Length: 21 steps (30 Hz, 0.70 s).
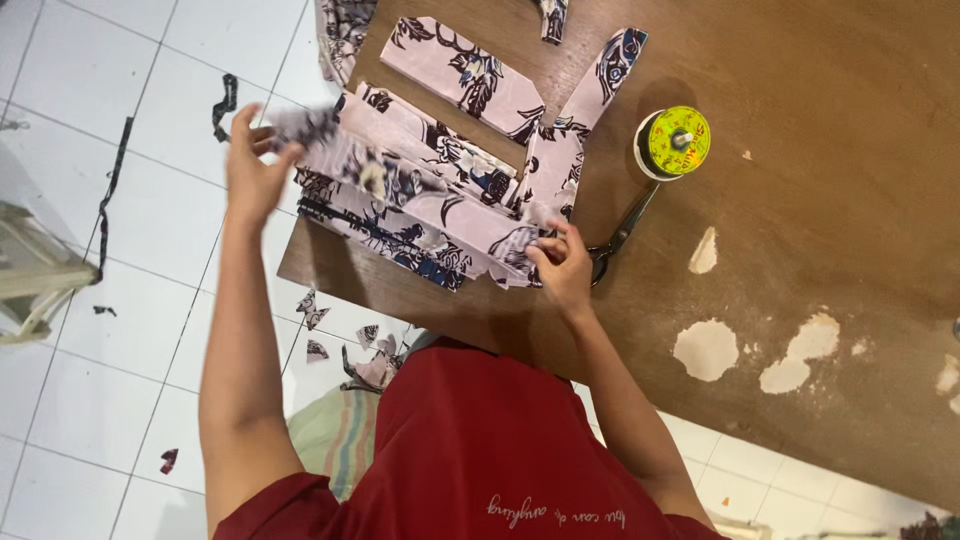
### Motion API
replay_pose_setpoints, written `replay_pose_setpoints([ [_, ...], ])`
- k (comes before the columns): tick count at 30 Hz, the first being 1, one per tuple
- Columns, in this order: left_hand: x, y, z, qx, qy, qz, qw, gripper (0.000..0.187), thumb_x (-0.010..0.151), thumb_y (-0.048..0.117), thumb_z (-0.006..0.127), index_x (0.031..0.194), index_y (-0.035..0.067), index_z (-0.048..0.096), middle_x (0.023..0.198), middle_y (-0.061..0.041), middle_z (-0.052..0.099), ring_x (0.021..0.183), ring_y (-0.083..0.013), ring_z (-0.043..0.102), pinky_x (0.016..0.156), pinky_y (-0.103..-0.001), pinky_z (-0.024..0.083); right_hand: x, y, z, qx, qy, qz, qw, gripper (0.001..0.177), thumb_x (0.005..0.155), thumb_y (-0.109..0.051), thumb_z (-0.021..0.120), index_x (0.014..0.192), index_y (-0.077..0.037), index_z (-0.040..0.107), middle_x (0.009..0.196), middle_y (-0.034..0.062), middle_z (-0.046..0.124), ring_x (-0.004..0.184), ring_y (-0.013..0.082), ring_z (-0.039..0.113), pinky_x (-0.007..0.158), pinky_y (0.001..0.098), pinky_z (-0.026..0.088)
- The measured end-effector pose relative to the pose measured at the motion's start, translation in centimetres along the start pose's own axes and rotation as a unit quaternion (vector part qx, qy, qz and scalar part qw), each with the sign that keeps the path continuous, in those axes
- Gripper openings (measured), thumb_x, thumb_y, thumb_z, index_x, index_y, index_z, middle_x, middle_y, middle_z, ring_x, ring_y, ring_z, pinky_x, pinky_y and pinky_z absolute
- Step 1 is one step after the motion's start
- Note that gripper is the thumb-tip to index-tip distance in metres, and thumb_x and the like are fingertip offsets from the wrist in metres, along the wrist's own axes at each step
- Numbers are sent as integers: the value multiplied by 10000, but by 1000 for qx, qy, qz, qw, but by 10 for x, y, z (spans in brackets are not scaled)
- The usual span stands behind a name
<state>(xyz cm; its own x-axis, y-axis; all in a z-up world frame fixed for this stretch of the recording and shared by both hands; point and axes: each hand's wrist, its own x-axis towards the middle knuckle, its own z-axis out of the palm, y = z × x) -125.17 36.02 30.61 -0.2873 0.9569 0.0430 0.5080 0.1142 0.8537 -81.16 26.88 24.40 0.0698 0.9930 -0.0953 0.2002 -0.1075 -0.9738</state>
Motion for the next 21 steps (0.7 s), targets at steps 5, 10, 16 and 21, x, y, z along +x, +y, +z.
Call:
replay_pose_setpoints([
  [5, -31, -7, 53, 234, -25, 137, 962, 746, 1036, 294, 725, 1641, 146, 313, 1629, -285, 298, 1497, -453, 177, 1217, -616, 179, -21, 10, 3, -273, 51, -162, 947, 567, 865, -50, 789, 1373, 3, 543, 1332, 221, 615, 1284, 362, 563, 1111, 438, 434],
  [10, -38, -3, 116, 332, -84, 216, 914, 555, 1119, 454, 530, 1632, 258, 445, 1719, -95, 327, 1586, -395, 190, 1252, -637, 71, -10, 9, 63, -348, -24, -188, 918, 611, 962, -357, 675, 1486, -123, 468, 1580, 218, 352, 1512, 386, 255, 1264, 551, 195],
  [16, -19, -13, 134, 355, -59, 238, 902, 484, 1131, 449, 490, 1558, 242, 587, 1635, -64, 468, 1565, -361, 282, 1247, -649, 50, 39, 18, 100, -494, -185, -177, 831, 752, 1025, -644, 374, 1647, -269, 178, 1728, 48, 76, 1591, 316, 86, 1263, 637, 62],
  [21, -33, -25, 135, 340, -71, 218, 912, 470, 1127, 435, 482, 1537, 238, 601, 1621, -69, 491, 1551, -367, 294, 1231, -645, 30, 27, 39, 91, -481, -200, -172, 836, 728, 1030, -652, 386, 1639, -307, 183, 1732, 22, 95, 1593, 283, 92, 1265, 632, 56],
])
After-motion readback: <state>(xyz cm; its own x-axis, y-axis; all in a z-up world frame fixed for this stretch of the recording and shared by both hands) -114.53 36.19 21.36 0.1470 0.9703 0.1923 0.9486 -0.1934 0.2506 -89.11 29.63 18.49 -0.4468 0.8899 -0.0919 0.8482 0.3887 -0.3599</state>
